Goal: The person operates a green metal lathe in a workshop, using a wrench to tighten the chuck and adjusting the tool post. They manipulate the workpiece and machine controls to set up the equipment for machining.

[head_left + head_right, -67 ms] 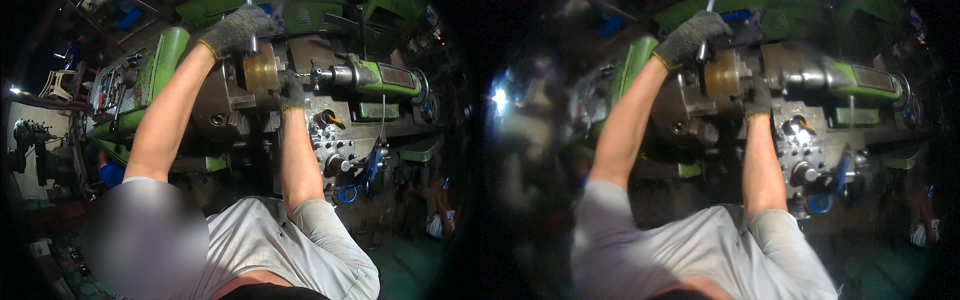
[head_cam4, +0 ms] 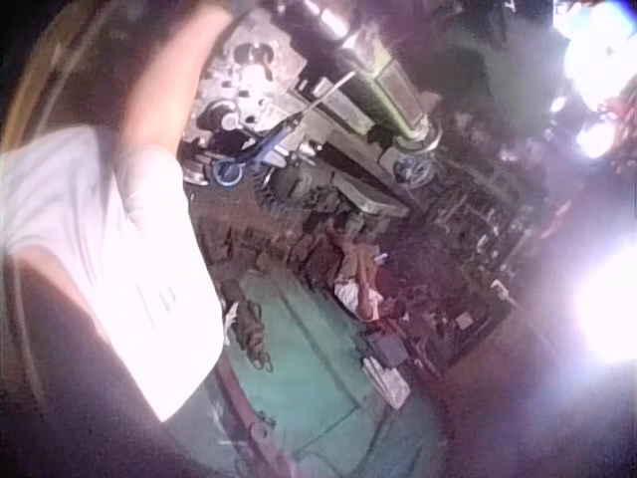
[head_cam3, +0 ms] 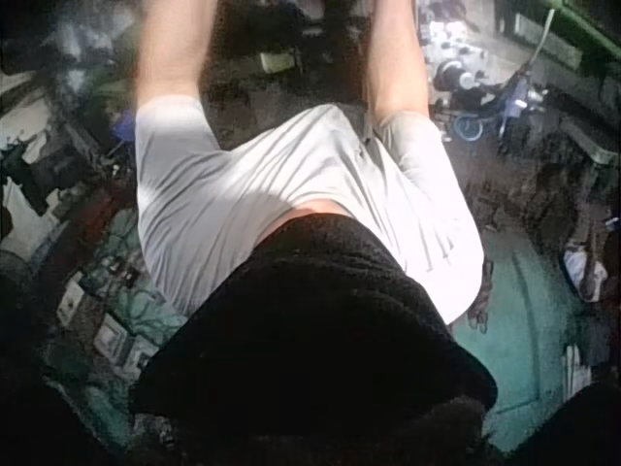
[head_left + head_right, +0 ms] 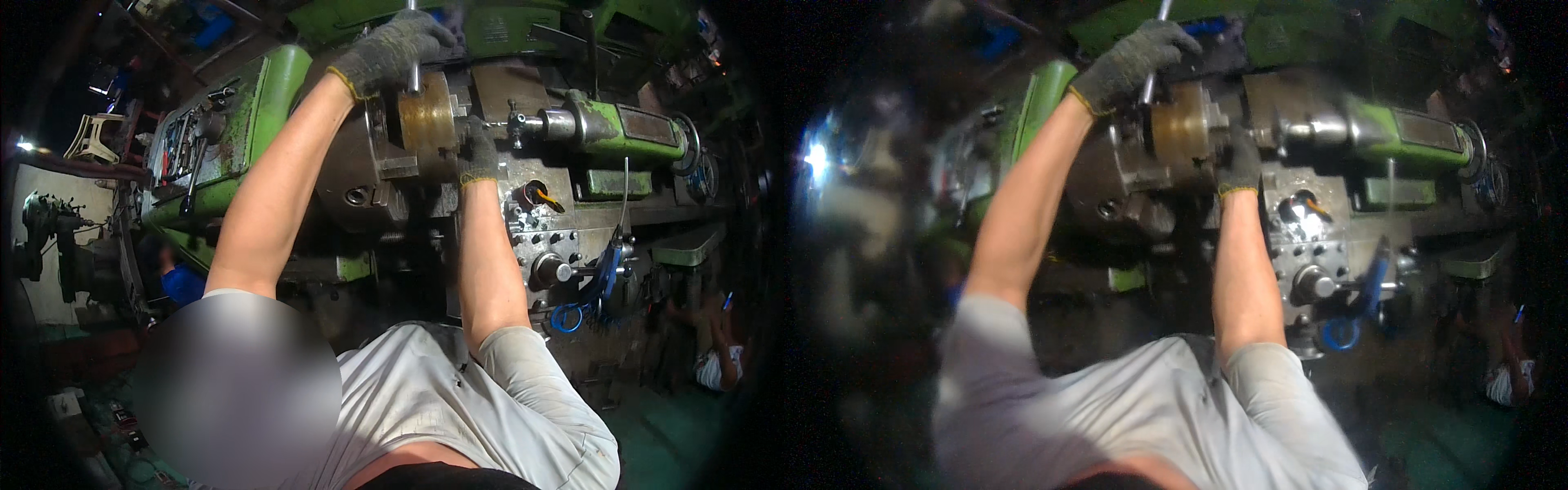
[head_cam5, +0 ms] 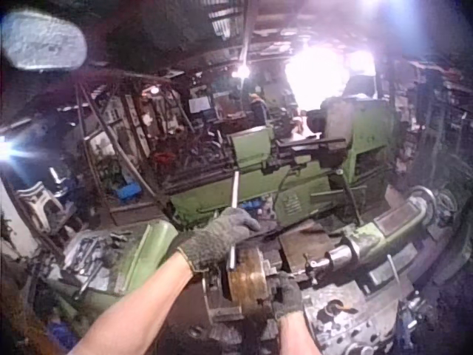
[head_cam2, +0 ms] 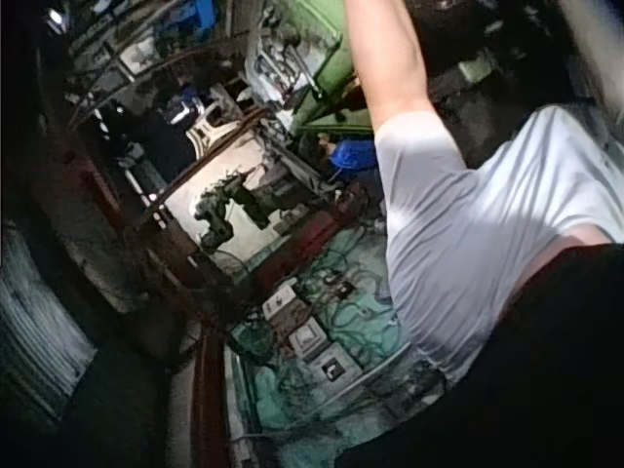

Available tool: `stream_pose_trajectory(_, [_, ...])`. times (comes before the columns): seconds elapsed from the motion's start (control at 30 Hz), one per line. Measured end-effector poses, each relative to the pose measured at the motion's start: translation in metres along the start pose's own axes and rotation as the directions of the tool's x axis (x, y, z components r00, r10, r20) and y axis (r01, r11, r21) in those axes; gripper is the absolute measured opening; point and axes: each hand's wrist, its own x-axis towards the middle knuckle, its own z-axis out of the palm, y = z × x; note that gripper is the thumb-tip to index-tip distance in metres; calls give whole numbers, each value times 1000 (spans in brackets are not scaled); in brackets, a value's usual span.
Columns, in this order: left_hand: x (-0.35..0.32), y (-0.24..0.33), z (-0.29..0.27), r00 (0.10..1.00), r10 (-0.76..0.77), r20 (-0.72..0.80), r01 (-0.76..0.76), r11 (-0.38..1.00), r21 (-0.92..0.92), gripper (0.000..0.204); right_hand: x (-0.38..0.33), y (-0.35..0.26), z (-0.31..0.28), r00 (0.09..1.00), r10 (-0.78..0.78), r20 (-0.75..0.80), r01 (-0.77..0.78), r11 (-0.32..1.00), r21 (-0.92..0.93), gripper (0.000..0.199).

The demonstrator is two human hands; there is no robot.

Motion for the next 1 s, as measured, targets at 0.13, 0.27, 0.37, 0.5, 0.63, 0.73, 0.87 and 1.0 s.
stream_pose_trajectory(0.13, [-20,-6,28,910,-415,-7,351,779,-520,72,2,0,-9,956,21,293,-17,1000,-16,12])
stream_pose_trajectory(0.27, [-7,33,12,771,-621,142,543,522,-658,84,25,0,-25,977,21,210,-23,1000,7,12])
stream_pose_trajectory(0.37, [-13,35,-2,741,-620,257,643,544,-539,92,29,7,-34,960,-20,281,26,999,-20,16])
stream_pose_trajectory(0.5, [-14,39,-10,787,-559,261,613,664,-428,101,38,8,-38,975,-28,221,64,986,-156,21])
stream_pose_trajectory(0.63, [-16,59,-11,796,-600,79,579,718,-386,80,51,9,-48,966,-23,259,49,994,-95,28])
stream_pose_trajectory(0.73, [-13,49,-11,674,-723,152,735,636,-234,87,54,11,-55,980,-47,191,65,994,-88,31])
stream_pose_trajectory(0.87, [9,17,-23,649,-728,219,707,684,178,57,41,9,-47,977,-28,211,69,979,-192,32])
stream_pose_trajectory(1.0, [41,39,-36,711,-629,315,525,772,358,48,35,9,-48,973,-86,212,118,983,-143,27])
